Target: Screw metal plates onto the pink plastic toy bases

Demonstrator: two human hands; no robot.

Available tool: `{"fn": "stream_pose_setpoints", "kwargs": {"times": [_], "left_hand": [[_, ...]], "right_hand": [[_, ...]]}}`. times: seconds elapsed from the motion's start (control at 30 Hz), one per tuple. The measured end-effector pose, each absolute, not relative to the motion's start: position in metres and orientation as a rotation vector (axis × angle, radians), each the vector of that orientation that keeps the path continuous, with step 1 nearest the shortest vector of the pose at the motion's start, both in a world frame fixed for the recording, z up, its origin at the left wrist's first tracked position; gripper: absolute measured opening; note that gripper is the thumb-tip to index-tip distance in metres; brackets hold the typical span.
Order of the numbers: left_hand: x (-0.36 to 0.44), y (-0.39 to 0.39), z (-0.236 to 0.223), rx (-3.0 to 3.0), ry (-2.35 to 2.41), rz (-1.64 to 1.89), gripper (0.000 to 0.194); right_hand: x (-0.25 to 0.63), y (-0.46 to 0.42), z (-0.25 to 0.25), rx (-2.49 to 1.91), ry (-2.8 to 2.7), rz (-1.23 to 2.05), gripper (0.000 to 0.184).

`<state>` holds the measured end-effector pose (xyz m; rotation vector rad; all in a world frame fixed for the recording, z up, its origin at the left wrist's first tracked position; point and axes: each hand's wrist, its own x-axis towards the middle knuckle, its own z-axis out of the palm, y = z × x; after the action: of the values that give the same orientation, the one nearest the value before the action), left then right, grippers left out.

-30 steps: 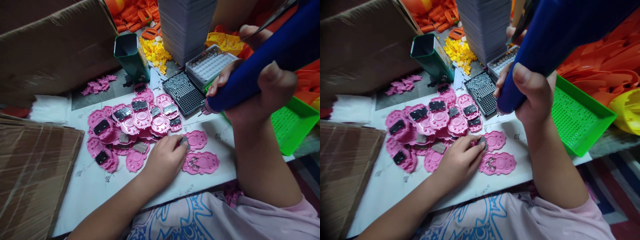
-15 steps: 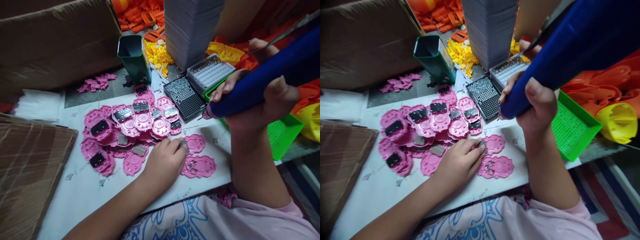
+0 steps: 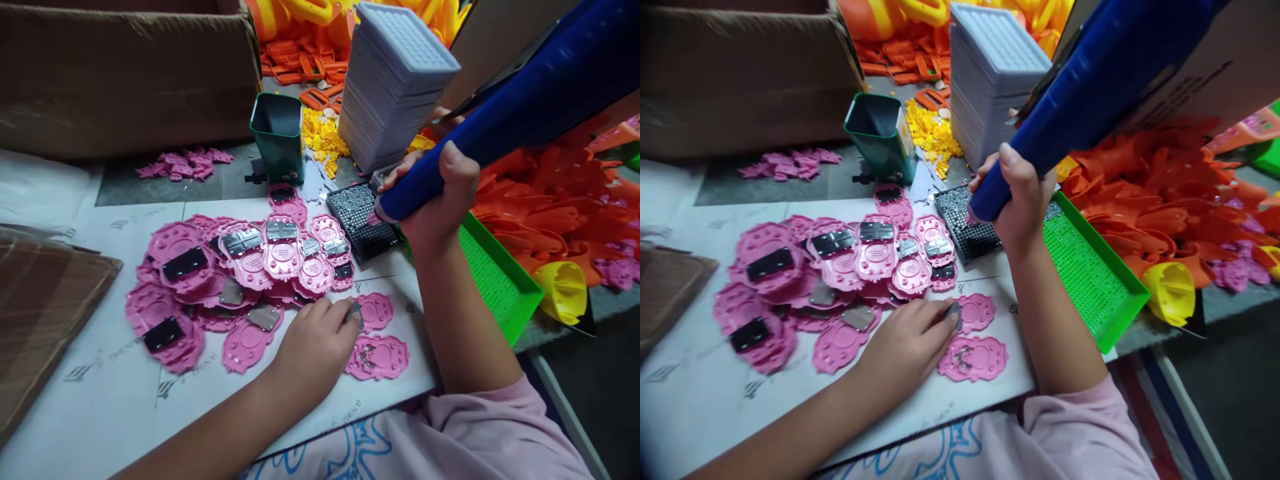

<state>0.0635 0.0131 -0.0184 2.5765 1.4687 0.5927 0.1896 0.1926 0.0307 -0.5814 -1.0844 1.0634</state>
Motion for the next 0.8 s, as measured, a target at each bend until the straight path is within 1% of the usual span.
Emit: {"fn": "stream_pose_setpoints", "kwargs": {"times": [0.2, 0.33, 0.47, 0.63, 0.8], "left_hand": [[0.0633, 0.0128, -0.0180, 2.573, 1.479, 0.593, 0.013], [0.0635, 0.0127, -0.0184, 2.568, 1.469, 0.587, 0.016], [0.0637, 0.0123, -0.0193, 2.562, 1.489, 0.612, 0.017], [0.0629, 0.0119, -0.0184, 2.553, 1.496, 0.612, 0.016], [0.0633, 0.0110, -0.0178, 2.545, 1.489, 0.581, 0.017]], "right_hand": [[0.1794, 0.1926, 0.0221, -0.588, -1.079, 1.115, 0.029], [0.1777, 0.1926, 0.0229, -0.563, -1.066, 1.109, 0.026], [0.1774, 0.1925, 0.0245, -0.574, -1.127, 1.088, 0.029], [0.1795, 0.1953, 0.0215, -0.580, -1.250, 0.974, 0.030], [0.1793, 0.1945, 0.0224, -0.627, -1.240, 1.020, 0.032]]}}
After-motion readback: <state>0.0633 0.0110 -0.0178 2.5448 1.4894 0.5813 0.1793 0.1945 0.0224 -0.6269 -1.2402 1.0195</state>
